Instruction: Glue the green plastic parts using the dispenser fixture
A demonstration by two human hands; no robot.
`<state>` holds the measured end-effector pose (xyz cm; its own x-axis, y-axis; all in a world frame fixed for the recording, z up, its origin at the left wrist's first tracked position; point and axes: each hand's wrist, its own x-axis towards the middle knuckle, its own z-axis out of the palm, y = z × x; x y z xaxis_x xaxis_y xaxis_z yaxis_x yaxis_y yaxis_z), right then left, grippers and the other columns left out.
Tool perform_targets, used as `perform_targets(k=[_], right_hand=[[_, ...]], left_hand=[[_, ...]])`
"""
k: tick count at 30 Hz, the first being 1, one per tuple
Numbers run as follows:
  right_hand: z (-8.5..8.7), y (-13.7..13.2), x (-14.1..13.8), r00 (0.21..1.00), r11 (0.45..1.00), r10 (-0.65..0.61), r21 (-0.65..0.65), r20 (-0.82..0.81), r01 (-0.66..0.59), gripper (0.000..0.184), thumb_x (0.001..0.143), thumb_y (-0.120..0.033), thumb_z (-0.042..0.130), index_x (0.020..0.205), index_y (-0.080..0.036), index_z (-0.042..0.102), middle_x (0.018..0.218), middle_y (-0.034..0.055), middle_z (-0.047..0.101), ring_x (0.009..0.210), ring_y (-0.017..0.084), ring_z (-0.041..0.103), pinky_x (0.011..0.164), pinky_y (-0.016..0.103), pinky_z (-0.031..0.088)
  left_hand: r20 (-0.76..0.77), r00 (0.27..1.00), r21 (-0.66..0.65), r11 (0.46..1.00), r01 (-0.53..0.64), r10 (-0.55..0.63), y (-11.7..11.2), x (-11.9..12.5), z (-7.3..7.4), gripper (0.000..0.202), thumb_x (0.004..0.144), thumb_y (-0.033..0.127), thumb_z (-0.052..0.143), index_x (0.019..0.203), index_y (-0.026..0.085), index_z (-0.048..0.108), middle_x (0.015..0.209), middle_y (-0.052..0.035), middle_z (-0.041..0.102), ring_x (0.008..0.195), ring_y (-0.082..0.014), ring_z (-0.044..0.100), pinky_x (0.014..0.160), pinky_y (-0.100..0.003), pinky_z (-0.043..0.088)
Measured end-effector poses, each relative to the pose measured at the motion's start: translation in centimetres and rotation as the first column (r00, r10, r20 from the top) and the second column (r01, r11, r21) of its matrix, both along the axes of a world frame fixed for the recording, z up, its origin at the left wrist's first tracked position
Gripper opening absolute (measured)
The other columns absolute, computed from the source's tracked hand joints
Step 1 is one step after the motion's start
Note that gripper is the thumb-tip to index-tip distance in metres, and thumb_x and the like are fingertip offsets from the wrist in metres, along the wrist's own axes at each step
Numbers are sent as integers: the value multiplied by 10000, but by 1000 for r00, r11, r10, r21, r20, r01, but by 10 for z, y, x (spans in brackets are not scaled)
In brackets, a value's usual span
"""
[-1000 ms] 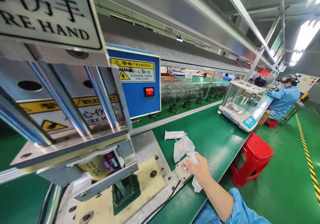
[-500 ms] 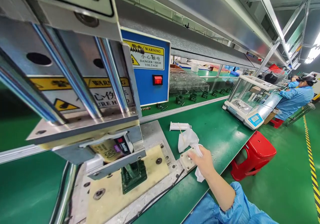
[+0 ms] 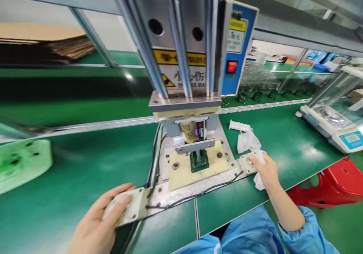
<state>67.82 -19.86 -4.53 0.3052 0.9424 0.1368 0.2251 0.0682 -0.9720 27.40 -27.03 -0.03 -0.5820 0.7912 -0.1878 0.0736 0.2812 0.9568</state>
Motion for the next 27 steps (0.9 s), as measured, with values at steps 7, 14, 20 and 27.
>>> perform_targets(k=[7, 14, 20, 27], right_hand=[[0, -3, 3, 998, 999, -34, -15, 58, 35, 492, 728, -606, 776, 923, -155, 745, 866, 76, 695, 781, 281, 616, 691, 354, 470], [9, -3, -2, 996, 998, -65, -14, 69, 66, 486, 698, -613, 773, 862, -156, 743, 795, 68, 681, 746, 284, 616, 653, 352, 480], [4, -4, 2, 996, 998, -64, -1, 67, 64, 466, 706, -594, 794, 863, -157, 750, 817, 66, 681, 742, 263, 606, 656, 335, 475], [-1, -4, 8, 994, 998, -59, -8, 97, 60, 470, 725, -592, 808, 876, -151, 748, 813, 61, 671, 745, 254, 589, 654, 320, 458]], left_hand=[[284, 958, 8, 999, -44, 39, -5, 2, -7, 664, 416, 569, 946, 938, 224, 724, 895, 6, 733, 728, -141, 591, 587, -148, 491], [312, 949, 16, 999, 33, -37, -10, 7, 5, 423, 657, 492, 886, 962, 261, 705, 915, 26, 709, 764, -159, 583, 613, -180, 502], [183, 981, -18, 997, 70, -66, -12, 6, 8, 457, 716, 560, 821, 1025, 257, 676, 1024, 26, 703, 835, -174, 599, 689, -213, 498], [-568, 776, -150, 962, 229, -274, -2, 26, 51, 454, 879, 518, 621, 1233, 242, 559, 1348, -65, 578, 1306, -330, 492, 1120, -440, 366]])
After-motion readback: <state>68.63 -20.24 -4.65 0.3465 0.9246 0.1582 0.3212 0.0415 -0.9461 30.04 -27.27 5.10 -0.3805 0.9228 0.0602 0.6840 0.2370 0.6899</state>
